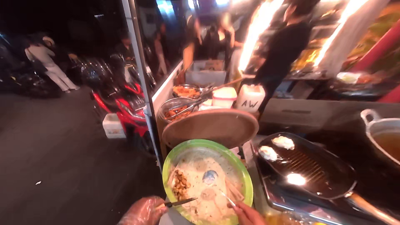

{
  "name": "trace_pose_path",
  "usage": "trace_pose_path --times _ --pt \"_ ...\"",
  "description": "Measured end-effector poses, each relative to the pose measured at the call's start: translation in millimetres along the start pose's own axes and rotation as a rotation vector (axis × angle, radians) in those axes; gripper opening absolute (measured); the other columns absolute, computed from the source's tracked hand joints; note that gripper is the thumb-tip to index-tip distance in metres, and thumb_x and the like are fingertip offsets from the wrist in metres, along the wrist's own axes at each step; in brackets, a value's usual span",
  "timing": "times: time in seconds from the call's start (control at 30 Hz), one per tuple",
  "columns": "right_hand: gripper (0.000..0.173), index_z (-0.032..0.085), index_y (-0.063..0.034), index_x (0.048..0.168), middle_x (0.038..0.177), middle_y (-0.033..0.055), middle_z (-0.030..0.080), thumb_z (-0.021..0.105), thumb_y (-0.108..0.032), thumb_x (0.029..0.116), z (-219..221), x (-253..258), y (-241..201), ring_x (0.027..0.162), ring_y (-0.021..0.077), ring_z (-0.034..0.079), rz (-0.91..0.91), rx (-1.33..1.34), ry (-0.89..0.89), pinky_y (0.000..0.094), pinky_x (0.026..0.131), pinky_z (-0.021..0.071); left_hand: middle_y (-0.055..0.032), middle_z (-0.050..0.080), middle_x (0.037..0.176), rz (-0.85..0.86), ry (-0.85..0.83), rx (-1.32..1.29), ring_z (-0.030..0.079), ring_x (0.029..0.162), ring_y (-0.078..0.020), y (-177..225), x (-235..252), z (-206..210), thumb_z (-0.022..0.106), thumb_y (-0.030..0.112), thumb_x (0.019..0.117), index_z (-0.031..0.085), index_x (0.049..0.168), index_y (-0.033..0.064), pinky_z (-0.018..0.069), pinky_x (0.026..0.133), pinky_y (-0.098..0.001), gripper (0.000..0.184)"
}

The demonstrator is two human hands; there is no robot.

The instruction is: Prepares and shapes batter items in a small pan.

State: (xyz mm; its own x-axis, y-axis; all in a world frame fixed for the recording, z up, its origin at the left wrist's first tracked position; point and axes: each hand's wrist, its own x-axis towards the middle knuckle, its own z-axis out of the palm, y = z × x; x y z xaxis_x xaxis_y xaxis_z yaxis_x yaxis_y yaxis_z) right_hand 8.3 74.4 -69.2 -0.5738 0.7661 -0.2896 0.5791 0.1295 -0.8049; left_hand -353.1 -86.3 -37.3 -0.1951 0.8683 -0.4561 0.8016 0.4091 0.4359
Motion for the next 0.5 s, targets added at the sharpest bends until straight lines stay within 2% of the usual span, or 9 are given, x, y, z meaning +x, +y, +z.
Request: trace_pose_path --times 0.1,0.3,0.4,0.5 --pt "0.039 0.061 -0.0092 0.136 0.093 0.0187 0.072 0.042 -0.031 0.1093 -1.9 25.5 -15.0 0.084 0.0359 0.071 0.028 -0.308 0.026 0.0583 0.08 0.0566 -0.0044 0.071 0.125 -0.057 -0.013 0.074 0.068 0.116 -0.0243 3.2 -4.4 -8.6 0.05 0.057 0.1017 0.069 0.13 0.024 0.052 0.103 -0.0539 0.047" --pt "0.04 0.062 -0.0174 0.133 0.106 0.0147 0.073 0.037 -0.038 0.1099 14.5 87.5 -40.9 0.102 0.0347 0.071 0.08 -0.556 -0.061 0.0578 0.088 0.0559 -0.0032 0.072 0.124 -0.194 0.032 0.069 0.068 0.116 -0.0241 6.4 -5.2 -0.7 0.047 0.061 0.1009 0.068 0.13 0.0268 0.0529 0.1 -0.0547 0.049" --pt "0.035 0.06 -0.0156 0.132 0.11 0.0177 0.072 0.039 -0.029 0.1082 34.4 109.5 -69.3 0.105 0.0388 0.071 0.148 -0.747 -0.094 0.0599 0.085 0.0568 -0.0033 0.072 0.123 -0.252 0.03 0.091 0.069 0.114 -0.0255 12.3 -6.1 0.7 0.047 0.062 0.1006 0.067 0.129 0.0279 0.054 0.097 -0.0562 0.049" --pt "0.036 0.056 -0.0127 0.138 0.116 0.0199 0.071 0.044 -0.016 0.1037 62.5 119.7 -89.2 0.108 0.0408 0.07 0.221 -0.87 -0.146 0.0599 0.085 0.0571 -0.004 0.071 0.125 -0.311 0.036 0.123 0.068 0.116 -0.0275 22.0 -10.7 1.6 0.044 0.06 0.1017 0.066 0.131 0.028 0.054 0.096 -0.0582 0.049"
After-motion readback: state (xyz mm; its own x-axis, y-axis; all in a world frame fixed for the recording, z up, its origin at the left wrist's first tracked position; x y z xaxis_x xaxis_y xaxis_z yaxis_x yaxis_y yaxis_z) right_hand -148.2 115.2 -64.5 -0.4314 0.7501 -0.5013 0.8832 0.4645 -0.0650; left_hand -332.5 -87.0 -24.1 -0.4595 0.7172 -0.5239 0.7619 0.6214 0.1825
